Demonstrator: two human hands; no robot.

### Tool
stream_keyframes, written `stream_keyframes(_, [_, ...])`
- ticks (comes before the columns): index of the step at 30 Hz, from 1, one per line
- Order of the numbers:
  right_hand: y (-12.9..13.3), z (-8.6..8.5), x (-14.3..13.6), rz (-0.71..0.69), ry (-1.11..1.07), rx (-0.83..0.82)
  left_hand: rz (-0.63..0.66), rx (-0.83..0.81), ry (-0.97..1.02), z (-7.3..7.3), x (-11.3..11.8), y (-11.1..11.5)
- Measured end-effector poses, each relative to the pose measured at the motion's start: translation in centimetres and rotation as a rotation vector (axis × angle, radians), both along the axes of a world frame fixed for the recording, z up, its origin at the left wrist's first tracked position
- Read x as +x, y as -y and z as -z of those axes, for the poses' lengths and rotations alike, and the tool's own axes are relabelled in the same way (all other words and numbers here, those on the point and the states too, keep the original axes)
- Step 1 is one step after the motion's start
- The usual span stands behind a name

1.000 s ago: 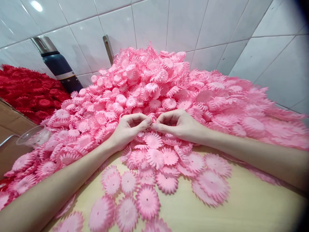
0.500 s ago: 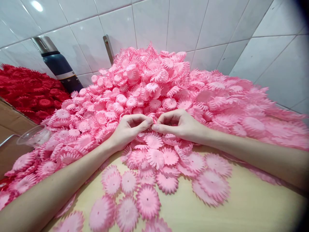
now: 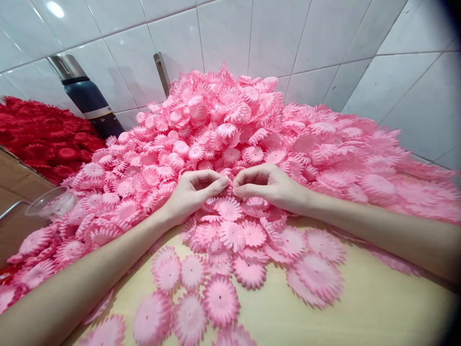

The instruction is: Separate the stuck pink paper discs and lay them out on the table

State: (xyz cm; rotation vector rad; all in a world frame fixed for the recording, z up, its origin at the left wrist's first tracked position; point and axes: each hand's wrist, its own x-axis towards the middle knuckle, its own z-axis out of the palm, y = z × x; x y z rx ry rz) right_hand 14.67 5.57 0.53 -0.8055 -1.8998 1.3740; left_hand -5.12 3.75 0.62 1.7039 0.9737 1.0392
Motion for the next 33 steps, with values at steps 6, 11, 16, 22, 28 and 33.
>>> stream_keyframes(6, [0.07, -0.07, 0.13, -0.002, 0.01, 0.013, -0.012, 0.003, -0.008, 0.12, -0.08, -0.05])
stream_keyframes(11, [0.07, -0.09, 0.07, -0.012, -0.006, -0.009, -0.018, 0.015, -0.018, 0.13, -0.07, -0.08])
stream_keyframes(16, [0.09, -0.05, -0.06, -0.017, -0.023, -0.04, -0.008, 0.001, -0.011, 0.05, 0.0, -0.05])
stream_keyframes(22, [0.09, -0.01, 0.08, -0.024, -0.028, -0.031, 0.002, -0.023, 0.006, 0.01, 0.01, 0.03])
stream_keyframes(28, [0.15, -0.14, 0.05, -0.015, -0.016, -0.027, 0.023, -0.032, 0.035, 0.08, 0.09, -0.01])
stream_keyframes(33, [0.11, 0.02, 0.02, -0.019, -0.025, -0.024, 0.028, -0.037, 0.047, 0.07, 0.1, 0.03])
